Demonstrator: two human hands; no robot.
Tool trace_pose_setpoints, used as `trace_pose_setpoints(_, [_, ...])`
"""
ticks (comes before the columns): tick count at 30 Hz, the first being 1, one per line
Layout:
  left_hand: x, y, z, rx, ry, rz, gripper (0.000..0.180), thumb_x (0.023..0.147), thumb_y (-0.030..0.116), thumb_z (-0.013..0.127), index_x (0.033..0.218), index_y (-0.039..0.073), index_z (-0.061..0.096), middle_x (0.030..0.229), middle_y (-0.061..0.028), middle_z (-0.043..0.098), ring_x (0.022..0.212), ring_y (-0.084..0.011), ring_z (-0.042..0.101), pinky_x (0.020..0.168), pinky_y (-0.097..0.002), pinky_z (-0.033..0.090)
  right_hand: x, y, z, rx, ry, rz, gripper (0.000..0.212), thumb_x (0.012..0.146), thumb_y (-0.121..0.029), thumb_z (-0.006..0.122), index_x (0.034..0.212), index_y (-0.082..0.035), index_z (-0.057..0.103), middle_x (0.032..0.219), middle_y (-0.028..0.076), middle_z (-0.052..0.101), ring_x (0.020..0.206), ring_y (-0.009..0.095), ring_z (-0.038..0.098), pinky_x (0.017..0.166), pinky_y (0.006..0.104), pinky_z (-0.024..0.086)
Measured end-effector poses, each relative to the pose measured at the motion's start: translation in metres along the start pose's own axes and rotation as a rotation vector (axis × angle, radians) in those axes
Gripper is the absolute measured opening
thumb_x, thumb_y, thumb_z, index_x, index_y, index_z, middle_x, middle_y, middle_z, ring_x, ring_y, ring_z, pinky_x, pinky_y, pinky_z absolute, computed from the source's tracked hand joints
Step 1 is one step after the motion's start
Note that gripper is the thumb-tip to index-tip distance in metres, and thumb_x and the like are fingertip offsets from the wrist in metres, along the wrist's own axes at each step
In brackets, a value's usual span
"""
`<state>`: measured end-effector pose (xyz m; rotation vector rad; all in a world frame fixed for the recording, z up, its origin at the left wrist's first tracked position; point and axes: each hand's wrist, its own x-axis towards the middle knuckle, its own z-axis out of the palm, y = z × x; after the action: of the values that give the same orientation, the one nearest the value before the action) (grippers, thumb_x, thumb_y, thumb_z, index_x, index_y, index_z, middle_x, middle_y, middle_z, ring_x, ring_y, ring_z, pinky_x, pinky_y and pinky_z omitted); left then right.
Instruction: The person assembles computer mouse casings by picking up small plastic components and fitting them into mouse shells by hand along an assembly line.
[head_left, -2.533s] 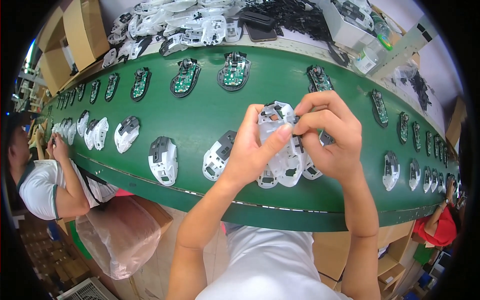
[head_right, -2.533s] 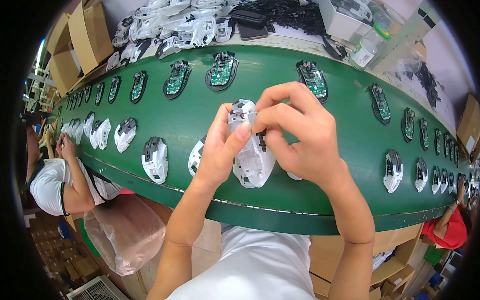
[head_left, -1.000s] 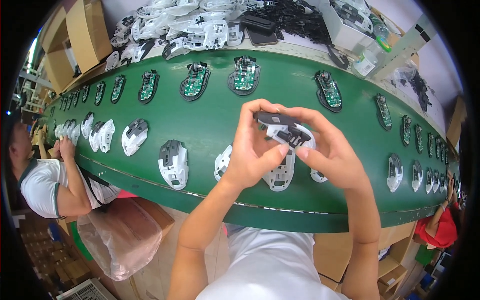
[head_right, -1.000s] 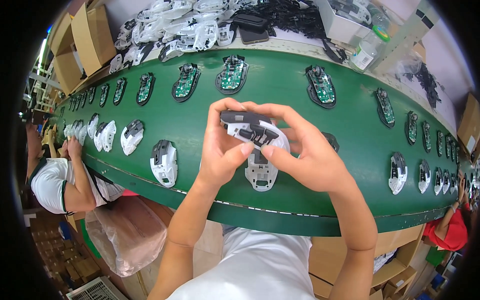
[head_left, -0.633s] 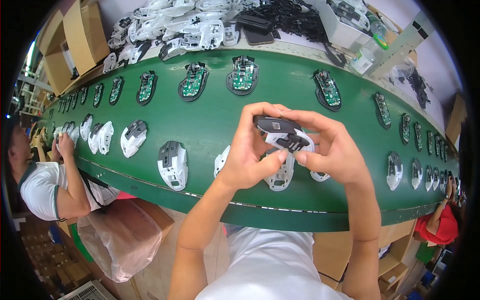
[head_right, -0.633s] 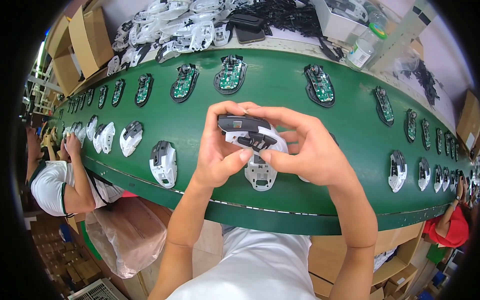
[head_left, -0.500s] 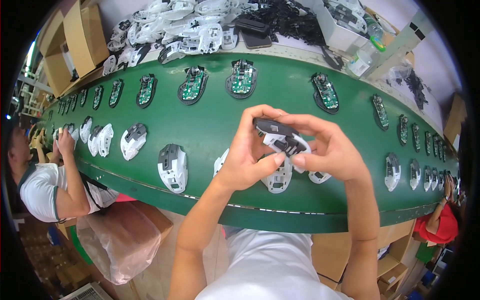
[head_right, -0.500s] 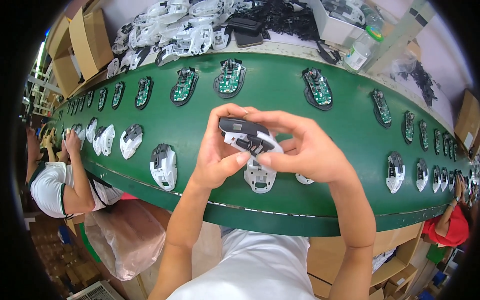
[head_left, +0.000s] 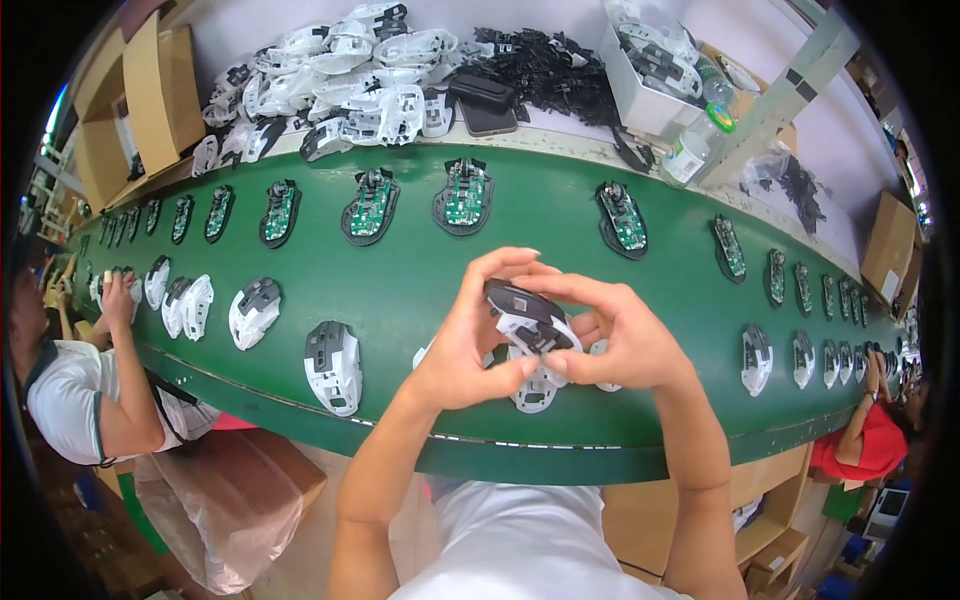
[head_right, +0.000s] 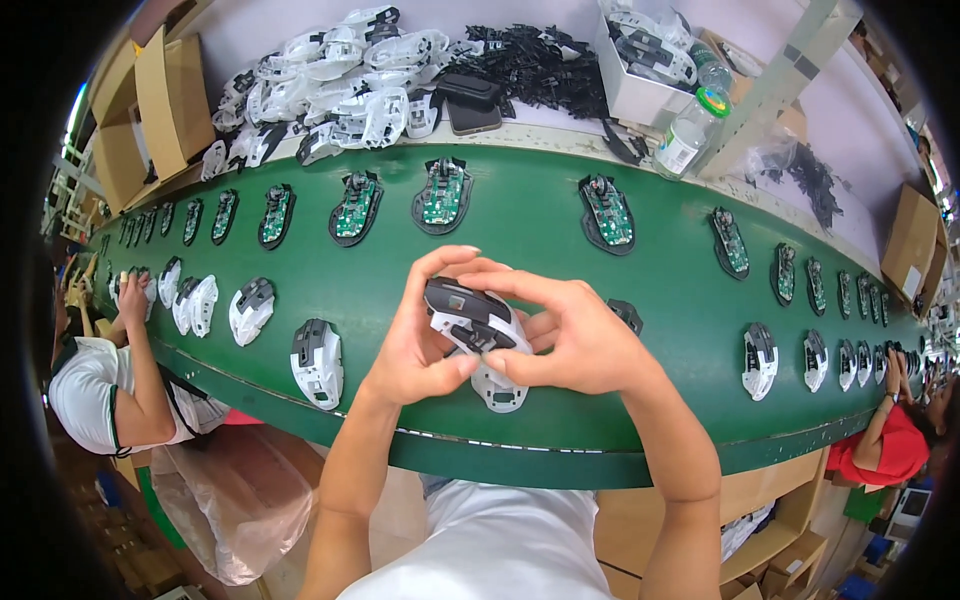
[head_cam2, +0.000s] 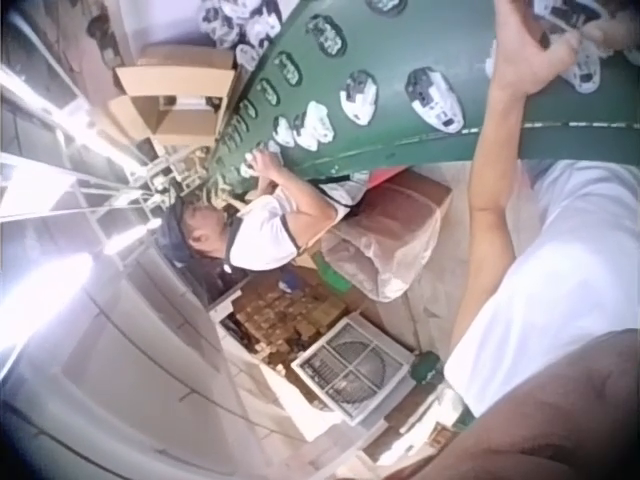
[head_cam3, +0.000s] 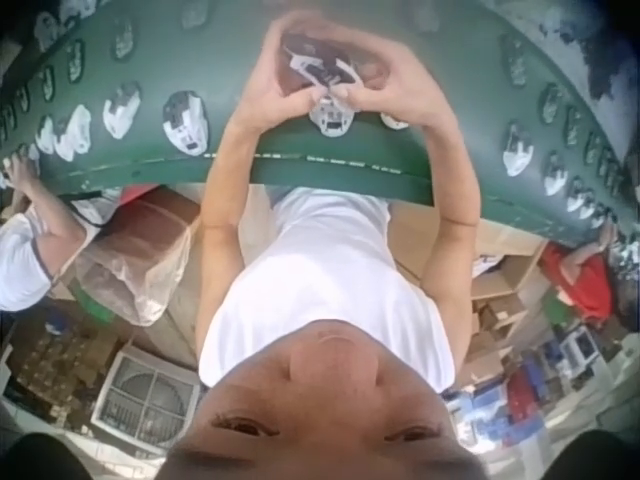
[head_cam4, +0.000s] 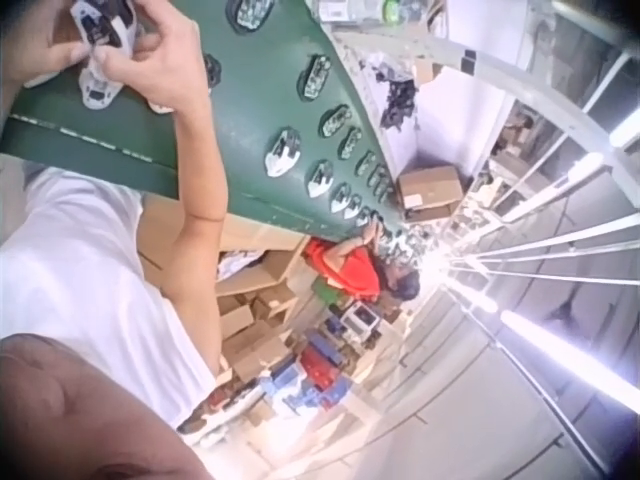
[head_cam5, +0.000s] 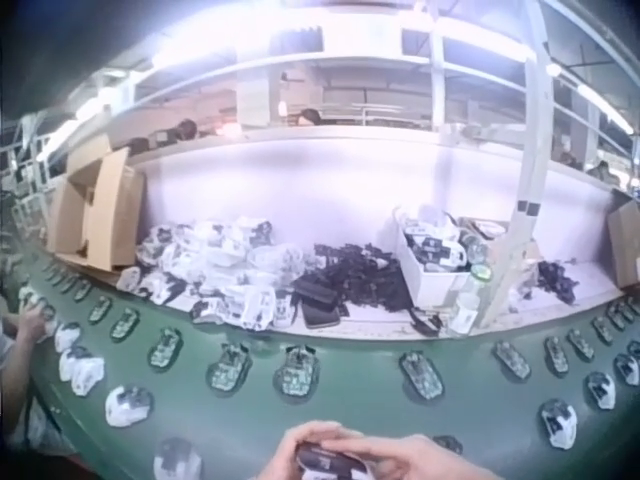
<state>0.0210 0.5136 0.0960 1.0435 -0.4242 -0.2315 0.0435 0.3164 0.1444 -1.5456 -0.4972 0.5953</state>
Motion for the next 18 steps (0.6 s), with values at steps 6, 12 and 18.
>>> trace_pose_setpoints(6, [0.0, -0.003, -0.005, 0.031, -0.004, -0.005, 0.082, 0.072, 0.012, 0.074, 0.14, 0.006, 0.029, 0.134, -0.0166, 0.044, 0.121, -0.0273, 0.052, 0.101, -0.0422, 0.047, 0.0, 0.01, 0.003, -0.086, 0.014, -0.091, 0.064, 0.074, -0.005, 0.069, 0.135, -0.001, 0.05, 0.128, 0.014, 0.06, 0.094, 0.022, 0.069, 0.078, 0.0344, 0.06])
trace_pose_setpoints(12, [0.001, -0.003, -0.008, 0.011, 0.016, 0.024, 0.083, 0.071, 0.012, 0.074, 0.14, 0.006, 0.029, 0.133, -0.0168, 0.045, 0.12, -0.0282, 0.054, 0.101, -0.0431, 0.047, 0.007, 0.005, 0.004, -0.169, 0.038, -0.129, 0.064, 0.075, -0.005, 0.07, 0.136, -0.001, 0.05, 0.124, 0.015, 0.062, 0.093, 0.02, 0.069, 0.075, 0.0317, 0.06])
trace_pose_setpoints(18, [-0.003, 0.006, -0.02, -0.245, 0.224, 0.058, 0.084, 0.071, 0.016, 0.074, 0.14, 0.006, 0.028, 0.12, -0.0164, 0.055, 0.106, -0.0363, 0.064, 0.094, -0.0494, 0.052, 0.086, -0.016, -0.073, -0.416, 0.202, -0.061, 0.029, 0.091, -0.02, 0.065, 0.11, 0.001, 0.064, 0.092, 0.008, 0.07, 0.07, 0.013, 0.068, 0.061, 0.0244, 0.053])
